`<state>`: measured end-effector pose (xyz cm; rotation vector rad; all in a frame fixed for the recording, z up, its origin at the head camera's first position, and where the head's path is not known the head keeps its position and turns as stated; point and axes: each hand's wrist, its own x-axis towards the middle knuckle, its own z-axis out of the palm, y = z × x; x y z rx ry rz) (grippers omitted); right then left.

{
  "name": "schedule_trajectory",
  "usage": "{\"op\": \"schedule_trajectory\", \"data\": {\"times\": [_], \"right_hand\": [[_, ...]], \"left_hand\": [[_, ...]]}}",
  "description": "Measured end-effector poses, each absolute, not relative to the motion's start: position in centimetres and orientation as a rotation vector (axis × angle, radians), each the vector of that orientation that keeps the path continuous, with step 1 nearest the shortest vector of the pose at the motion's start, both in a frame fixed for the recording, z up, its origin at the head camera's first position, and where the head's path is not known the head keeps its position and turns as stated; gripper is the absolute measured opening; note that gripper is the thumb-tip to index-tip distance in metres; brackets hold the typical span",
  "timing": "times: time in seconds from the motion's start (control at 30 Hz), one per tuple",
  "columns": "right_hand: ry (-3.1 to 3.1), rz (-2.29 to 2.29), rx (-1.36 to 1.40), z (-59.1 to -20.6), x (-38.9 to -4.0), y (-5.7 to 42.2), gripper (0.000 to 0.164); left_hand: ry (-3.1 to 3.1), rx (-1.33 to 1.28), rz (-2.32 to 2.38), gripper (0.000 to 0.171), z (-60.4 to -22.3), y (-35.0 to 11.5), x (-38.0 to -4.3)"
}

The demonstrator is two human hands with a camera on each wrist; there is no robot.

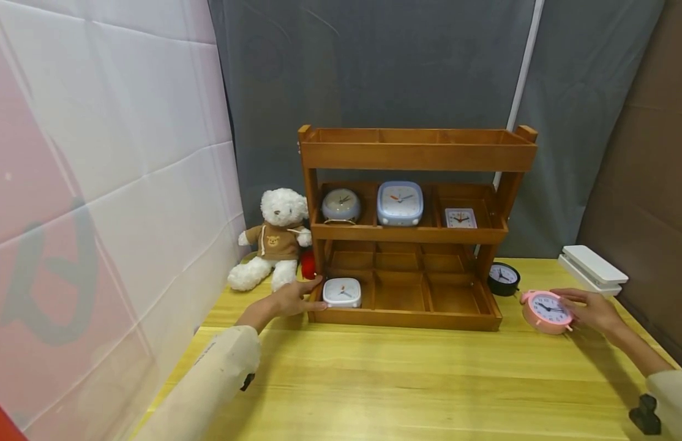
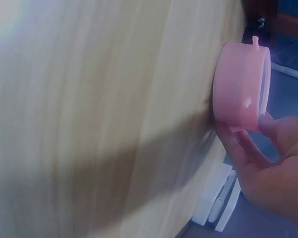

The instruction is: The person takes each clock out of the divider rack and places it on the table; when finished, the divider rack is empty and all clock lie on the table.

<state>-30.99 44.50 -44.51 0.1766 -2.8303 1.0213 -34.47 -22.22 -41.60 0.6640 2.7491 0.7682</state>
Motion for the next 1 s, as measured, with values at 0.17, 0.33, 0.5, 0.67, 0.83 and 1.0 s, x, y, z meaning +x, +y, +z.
{"op": "schedule_trajectory", "data": {"times": [0.17,0.33,0.5,0.67,0.83,1.0], "right_hand": [[-2.817,0.914,0.205,-45.0,-30.6,44.5,0.041],[-2.764,0.89,0.22,-44.9,-30.0,43.9,0.042],[-2.762,0.702,0.243,-44.7,-29.5,42.9,0.054],[-2.784,0.622,0.256,-44.7,-29.5,42.7,0.063],[-2.807,0.633,0.221,-44.6,-30.0,43.0,0.069],[-2.796,0.676,0.196,-44.4,-30.8,43.4,0.07]], "left_hand": [[2.748,0.648,0.769,0.084,-41.6,-22.3,-34.4],[2.748,0.643,0.765,0.084,-41.7,-22.3,-34.4],[2.744,0.644,0.769,0.084,-41.6,-22.4,-34.4],[2.749,0.643,0.762,0.084,-41.7,-22.4,-34.5],[2.761,0.647,0.731,0.086,-41.8,-22.3,-34.5],[2.761,0.645,0.732,0.086,-41.8,-22.2,-34.6]]}}
